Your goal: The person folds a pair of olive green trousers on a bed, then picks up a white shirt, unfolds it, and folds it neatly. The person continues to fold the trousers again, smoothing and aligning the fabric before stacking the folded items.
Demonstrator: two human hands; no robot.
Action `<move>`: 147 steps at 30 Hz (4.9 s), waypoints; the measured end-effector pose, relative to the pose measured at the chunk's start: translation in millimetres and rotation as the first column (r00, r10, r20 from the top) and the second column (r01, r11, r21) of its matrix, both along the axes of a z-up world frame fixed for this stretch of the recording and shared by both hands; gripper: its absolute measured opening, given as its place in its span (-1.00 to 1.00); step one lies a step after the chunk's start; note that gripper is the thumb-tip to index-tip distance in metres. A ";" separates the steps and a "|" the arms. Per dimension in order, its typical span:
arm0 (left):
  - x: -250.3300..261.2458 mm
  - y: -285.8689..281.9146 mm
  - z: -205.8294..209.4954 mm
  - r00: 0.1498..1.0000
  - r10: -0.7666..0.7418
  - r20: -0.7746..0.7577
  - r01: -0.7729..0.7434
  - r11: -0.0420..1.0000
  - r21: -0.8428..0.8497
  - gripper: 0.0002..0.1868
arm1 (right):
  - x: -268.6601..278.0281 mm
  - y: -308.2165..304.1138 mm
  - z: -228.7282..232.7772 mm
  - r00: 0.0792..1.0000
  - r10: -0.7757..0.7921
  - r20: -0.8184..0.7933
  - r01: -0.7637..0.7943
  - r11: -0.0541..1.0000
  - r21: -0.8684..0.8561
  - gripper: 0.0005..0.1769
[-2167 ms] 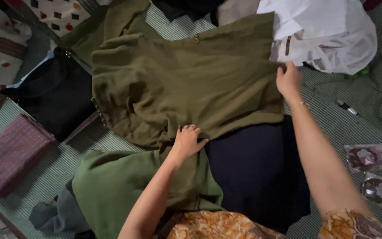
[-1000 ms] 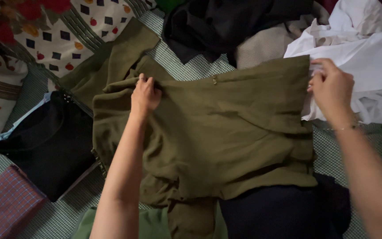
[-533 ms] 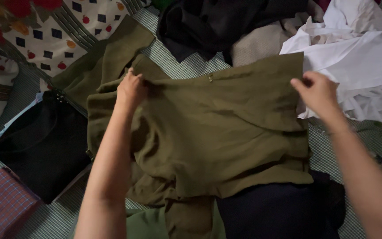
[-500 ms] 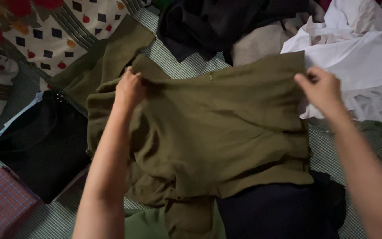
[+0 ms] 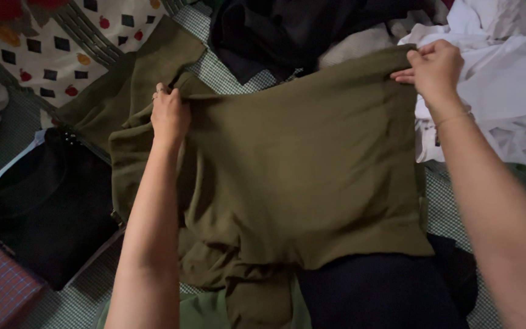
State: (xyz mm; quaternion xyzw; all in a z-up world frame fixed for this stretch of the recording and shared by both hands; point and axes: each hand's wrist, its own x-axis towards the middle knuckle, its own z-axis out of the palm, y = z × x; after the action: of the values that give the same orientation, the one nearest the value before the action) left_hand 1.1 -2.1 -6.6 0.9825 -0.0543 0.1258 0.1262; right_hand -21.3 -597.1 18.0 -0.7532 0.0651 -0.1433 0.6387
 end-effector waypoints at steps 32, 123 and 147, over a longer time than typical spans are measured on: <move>-390.7 -305.8 -3.8 0.595 -0.587 -0.549 0.296 0.795 -0.529 -0.31 | -351.8 -1.0 -72.4 0.954 -0.228 -0.192 0.107 0.863 -0.494 -0.40; -380.0 -333.0 -8.1 0.587 -0.659 -0.470 0.033 0.600 -0.800 -0.54 | -200.4 -92.3 -101.0 0.958 -0.285 0.043 0.283 0.905 -0.317 -0.55; -410.3 -314.7 -2.5 0.855 -0.480 -0.197 0.317 0.784 -0.535 -0.72 | -389.8 14.2 21.2 0.853 0.308 -0.421 -0.495 0.733 -0.467 -0.60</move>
State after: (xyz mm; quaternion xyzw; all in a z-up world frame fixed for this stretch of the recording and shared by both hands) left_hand -409.1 -316.8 -9.0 0.8913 -0.2087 -0.0568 0.3986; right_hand -411.1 -582.9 39.3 -0.9147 -0.0452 0.1095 0.3863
